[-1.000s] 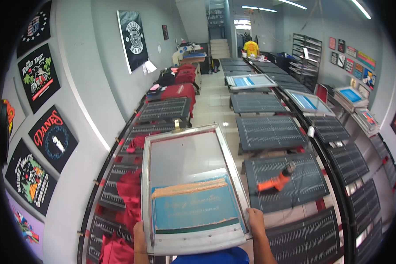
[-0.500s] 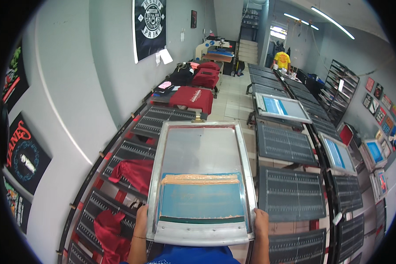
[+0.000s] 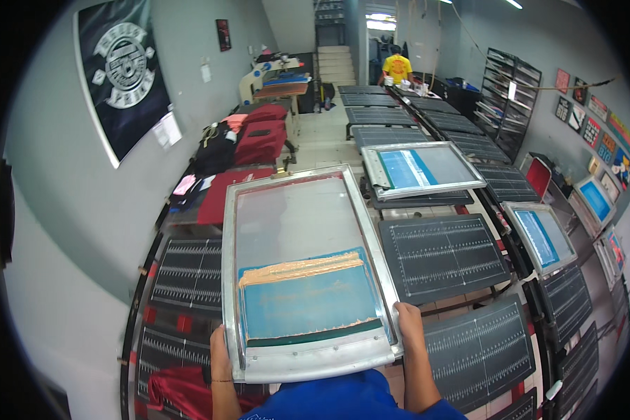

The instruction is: The person carries large screen printing frames and positions them over red t-shirts arranged on alignment tables.

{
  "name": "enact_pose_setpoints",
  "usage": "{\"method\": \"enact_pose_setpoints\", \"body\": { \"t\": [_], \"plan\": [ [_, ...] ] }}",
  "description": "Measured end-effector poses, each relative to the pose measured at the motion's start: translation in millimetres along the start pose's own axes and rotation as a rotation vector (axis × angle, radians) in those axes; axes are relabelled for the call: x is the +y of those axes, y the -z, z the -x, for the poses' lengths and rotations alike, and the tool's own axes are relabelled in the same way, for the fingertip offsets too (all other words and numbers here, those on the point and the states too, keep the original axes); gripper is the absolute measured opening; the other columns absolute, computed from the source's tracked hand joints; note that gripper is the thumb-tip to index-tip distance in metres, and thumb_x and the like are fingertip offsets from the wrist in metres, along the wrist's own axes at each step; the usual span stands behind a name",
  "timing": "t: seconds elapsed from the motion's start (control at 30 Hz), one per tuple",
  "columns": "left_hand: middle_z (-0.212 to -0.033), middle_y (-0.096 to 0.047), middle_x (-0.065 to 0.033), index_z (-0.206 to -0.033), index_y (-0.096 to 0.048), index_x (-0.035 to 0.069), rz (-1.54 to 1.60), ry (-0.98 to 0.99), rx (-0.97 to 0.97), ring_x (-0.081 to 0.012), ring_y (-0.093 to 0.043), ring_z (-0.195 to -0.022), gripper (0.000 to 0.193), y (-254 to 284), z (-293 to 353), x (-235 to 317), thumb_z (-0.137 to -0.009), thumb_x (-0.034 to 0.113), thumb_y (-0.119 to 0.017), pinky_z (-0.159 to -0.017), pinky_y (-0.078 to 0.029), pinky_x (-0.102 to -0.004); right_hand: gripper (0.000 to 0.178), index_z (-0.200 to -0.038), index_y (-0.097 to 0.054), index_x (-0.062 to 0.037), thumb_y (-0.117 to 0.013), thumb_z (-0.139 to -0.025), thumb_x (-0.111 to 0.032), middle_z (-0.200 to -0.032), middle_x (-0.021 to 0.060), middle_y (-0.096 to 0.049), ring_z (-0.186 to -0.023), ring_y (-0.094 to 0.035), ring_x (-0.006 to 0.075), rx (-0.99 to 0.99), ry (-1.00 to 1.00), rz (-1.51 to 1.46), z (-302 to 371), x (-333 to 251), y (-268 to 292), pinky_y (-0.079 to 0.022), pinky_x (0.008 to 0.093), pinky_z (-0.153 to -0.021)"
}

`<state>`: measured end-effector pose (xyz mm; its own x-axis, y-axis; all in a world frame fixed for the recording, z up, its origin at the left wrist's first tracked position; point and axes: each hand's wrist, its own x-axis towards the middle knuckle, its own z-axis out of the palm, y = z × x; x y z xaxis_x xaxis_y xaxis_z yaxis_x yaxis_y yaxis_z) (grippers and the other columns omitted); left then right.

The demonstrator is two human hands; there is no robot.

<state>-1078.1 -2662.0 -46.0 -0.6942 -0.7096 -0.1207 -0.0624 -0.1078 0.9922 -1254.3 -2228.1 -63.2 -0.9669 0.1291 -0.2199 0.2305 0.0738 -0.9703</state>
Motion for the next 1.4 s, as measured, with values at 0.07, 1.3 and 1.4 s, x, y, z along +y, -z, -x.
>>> {"method": "enact_pose_setpoints", "body": {
  "t": [0.07,1.3,1.4],
  "plan": [
    [-0.082,-0.055,-0.0040,-0.083,-0.058,-0.001,0.034,0.002,-0.049,-0.0120,-0.048,-0.078,0.027,-37,-45,4,-0.096,0.020,-0.047,-0.074,-0.040,-0.0282,0.035,-0.093,-0.067,0.0107,-0.056,-0.087,-0.022,-0.079,0.0098,-0.066,-0.075,-0.058,0.0156,0.001,0.005,0.018,-52,-16,-14,-0.044,0.0300,-0.070],
    [-0.108,-0.061,-0.0313,-0.102,-0.061,-0.013,-0.831,-0.512,-1.296,-0.0402,-0.059,-0.105,0.056,-961,-695,-14,-0.083,0.040,-0.059,-0.091,-0.044,-0.0434,0.028,-0.071,-0.054,-0.0041,-0.050,-0.090,-0.024,-0.067,-0.0015,-0.046,-0.064,-0.041,0.0091,1.370,-0.200,-0.573,-587,-39,-146,-0.035,0.0301,-0.056],
    [-0.111,-0.060,-0.0323,-0.103,-0.060,-0.014,-0.828,-0.533,-1.314,-0.0404,-0.059,-0.105,0.060,-1000,-707,-23,-0.082,0.042,-0.059,-0.091,-0.044,-0.0429,0.027,-0.071,-0.053,-0.0030,-0.050,-0.090,-0.022,-0.068,-0.0010,-0.046,-0.065,-0.040,0.0087,1.399,-0.143,-0.526,-610,-39,-160,-0.034,0.0304,-0.057]
  ]
}}
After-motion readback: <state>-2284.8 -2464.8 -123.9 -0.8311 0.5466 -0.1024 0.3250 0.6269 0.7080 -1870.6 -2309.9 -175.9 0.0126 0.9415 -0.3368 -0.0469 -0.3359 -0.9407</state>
